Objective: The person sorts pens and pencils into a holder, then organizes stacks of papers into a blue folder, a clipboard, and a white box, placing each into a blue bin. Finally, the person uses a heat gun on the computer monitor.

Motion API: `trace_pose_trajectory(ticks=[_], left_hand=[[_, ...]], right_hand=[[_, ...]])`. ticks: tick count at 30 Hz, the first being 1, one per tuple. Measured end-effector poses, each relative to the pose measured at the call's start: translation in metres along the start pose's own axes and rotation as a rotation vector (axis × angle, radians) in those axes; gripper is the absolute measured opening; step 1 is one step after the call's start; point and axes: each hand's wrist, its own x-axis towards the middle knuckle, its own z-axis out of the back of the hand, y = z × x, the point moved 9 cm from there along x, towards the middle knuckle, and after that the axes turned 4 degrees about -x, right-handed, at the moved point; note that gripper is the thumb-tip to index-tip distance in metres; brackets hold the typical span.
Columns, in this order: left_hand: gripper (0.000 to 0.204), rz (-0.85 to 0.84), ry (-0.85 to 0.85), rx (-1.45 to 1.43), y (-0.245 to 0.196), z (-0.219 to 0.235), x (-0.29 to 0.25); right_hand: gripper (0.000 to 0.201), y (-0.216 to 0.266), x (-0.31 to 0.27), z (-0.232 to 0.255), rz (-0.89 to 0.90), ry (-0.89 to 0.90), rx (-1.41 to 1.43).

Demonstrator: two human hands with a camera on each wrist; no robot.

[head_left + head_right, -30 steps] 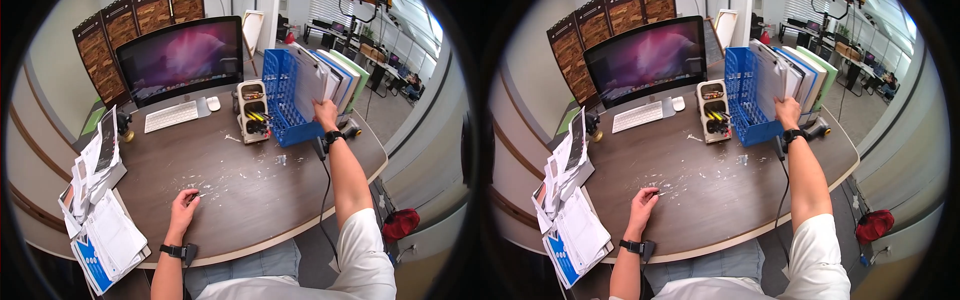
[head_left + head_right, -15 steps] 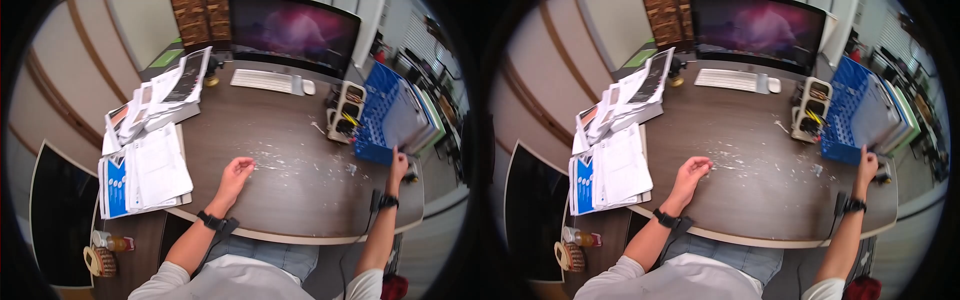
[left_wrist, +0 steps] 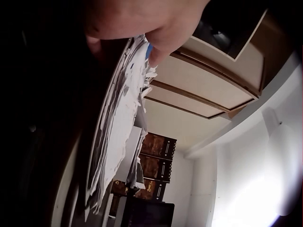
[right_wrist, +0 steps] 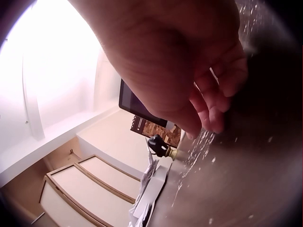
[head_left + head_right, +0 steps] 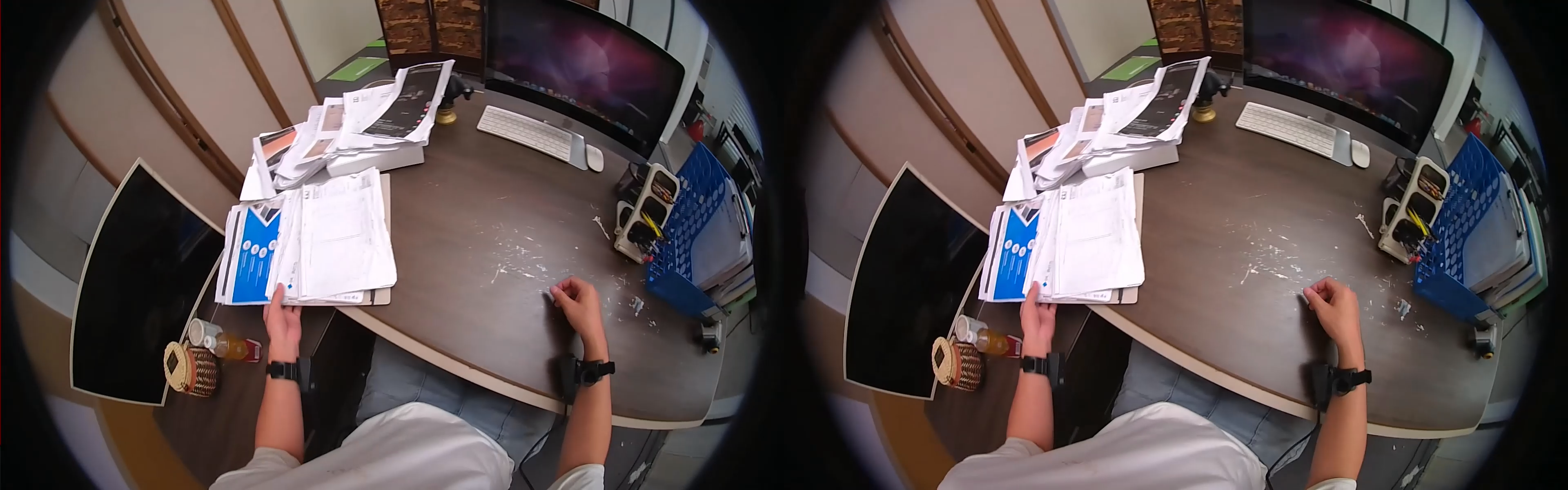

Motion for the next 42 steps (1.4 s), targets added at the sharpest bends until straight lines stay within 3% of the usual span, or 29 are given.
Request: trace_pose_trajectory(ticks=[1,4,11,14,17,18,19,21,22,23,25,26,28,30,32,33,35,36,38,41,42], left_hand=[[0.048,-0.102,0.103,0.013,-0.011,-0.011,0.002],[0.046,-0.045,0.086,-0.001,-0.006,-0.004,-0.011],[0.044,0.198,0.196,0.155,0.054,-0.027,-0.141],[0.045,0.401,0.339,0.297,0.099,-0.055,-0.189],[0.044,0.680,0.609,0.462,0.146,-0.092,-0.243],[0.038,0.819,0.710,0.573,0.165,-0.095,-0.261],[0.038,0.839,0.731,0.569,0.176,-0.100,-0.267],[0.039,1.277,1.021,0.657,0.208,-0.099,-0.316],[0.045,1.377,1.209,0.668,0.210,-0.104,-0.336],[0.045,1.397,1.228,0.669,0.212,-0.110,-0.343],[0.046,1.305,1.629,0.892,0.207,-0.120,-0.367],[0.040,1.109,1.748,0.951,0.191,-0.146,-0.366],[0.034,0.491,1.878,1.043,0.151,-0.205,-0.348],[0.027,0.147,1.681,0.998,0.114,-0.248,-0.306],[0.029,-0.190,1.349,1.094,0.091,-0.269,-0.246],[0.042,-0.535,1.252,1.212,0.082,-0.269,-0.225],[0.063,-0.628,1.172,1.384,0.096,-0.254,-0.192],[0.063,-0.628,1.178,1.389,0.104,-0.248,-0.191],[0.079,-0.494,1.273,1.539,0.128,-0.234,-0.195],[0.085,-0.589,1.375,1.539,0.153,-0.239,-0.226],[0.086,-0.543,1.414,1.501,0.165,-0.245,-0.234]], right_hand=[[0.015,0.005,0.001,-0.004,0.010,0.007,-0.003],[0.015,0.014,0.000,-0.017,-0.019,0.069,0.085],[0.021,0.023,-0.027,-0.026,-0.100,0.146,0.130],[0.046,0.040,-0.033,-0.019,0.149,0.070,0.101],[0.054,0.025,-0.049,-0.001,0.008,0.053,-0.030],[0.069,0.018,-0.057,0.011,-0.015,0.003,-0.161],[0.069,0.010,-0.066,0.022,-0.033,-0.014,-0.176],[0.082,-0.002,-0.083,0.048,-0.013,-0.144,-0.417],[0.082,-0.016,-0.089,0.058,-0.034,-0.158,-0.430],[0.086,-0.032,-0.094,0.071,-0.063,-0.184,-0.390],[0.090,-0.047,-0.108,0.090,-0.110,-0.224,-0.355],[0.095,-0.055,-0.113,0.097,-0.219,-0.223,-0.302],[0.099,-0.057,-0.124,0.107,-0.329,-0.226,-0.246],[0.107,-0.049,-0.134,0.107,-0.422,-0.217,-0.365],[0.110,-0.052,-0.141,0.090,-0.342,-0.234,-0.419],[0.112,-0.047,-0.143,0.083,-0.264,-0.252,-0.477],[0.102,-0.043,-0.144,0.075,-0.291,-0.265,-0.411],[0.095,-0.050,-0.144,0.073,-0.315,-0.272,-0.325],[0.088,-0.057,-0.145,0.072,-0.350,-0.286,-0.236],[0.075,-0.061,-0.137,0.079,-0.343,-0.298,-0.209],[0.074,-0.063,-0.130,0.083,-0.260,-0.339,-0.180]])
